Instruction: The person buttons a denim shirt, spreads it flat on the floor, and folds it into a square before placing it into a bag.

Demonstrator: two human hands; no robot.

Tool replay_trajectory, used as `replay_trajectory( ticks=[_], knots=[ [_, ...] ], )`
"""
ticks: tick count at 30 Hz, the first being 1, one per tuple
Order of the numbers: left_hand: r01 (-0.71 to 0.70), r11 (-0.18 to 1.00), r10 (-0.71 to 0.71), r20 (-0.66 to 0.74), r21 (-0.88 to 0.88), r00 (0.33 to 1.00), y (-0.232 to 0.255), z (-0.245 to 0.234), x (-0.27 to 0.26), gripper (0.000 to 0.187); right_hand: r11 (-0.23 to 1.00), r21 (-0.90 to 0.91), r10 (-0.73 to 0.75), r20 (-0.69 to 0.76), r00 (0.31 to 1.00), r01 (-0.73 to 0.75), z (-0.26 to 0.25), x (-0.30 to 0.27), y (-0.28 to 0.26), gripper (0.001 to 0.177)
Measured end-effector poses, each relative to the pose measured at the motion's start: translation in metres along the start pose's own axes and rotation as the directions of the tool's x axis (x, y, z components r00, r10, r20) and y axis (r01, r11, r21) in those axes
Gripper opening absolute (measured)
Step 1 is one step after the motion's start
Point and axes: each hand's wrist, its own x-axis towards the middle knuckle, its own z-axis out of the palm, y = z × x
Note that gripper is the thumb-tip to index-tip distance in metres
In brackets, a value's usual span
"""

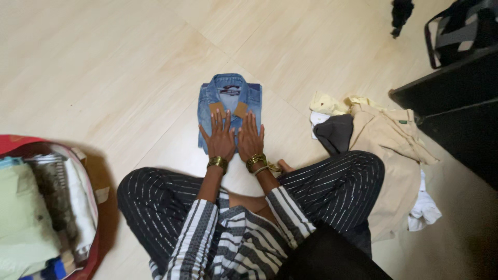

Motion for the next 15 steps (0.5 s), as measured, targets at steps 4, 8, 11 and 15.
replay_trajectory(
  ticks=[4, 8, 11, 15],
  knots=[
    [0.0, 0.999, -0.001, -0.028, -0.042, 1.0, -0.003, 0.006, -0.004, 0.064, 0.997, 0.009, 0.073, 0.082, 0.994, -0.074, -0.003, 0.045, 0.011, 0.071],
    [0.014, 0.998, -0.018, -0.062, -0.054, 0.998, 0.002, 0.01, 0.002, 0.066, 0.99, -0.141, -0.009, 0.115, 0.993, 0.025, -0.005, 0.085, 0.016, 0.067],
    [0.047, 0.997, -0.051, -0.059, -0.059, 0.997, 0.008, 0.01, 0.005, 0.067, 0.985, -0.166, -0.034, 0.077, 0.996, 0.047, -0.006, 0.089, 0.017, 0.07],
    [0.039, 0.998, -0.042, -0.077, -0.039, 0.996, 0.007, 0.009, 0.004, 0.067, 0.989, -0.088, -0.119, 0.035, 0.992, 0.121, -0.01, 0.058, 0.015, 0.067]
  ],
)
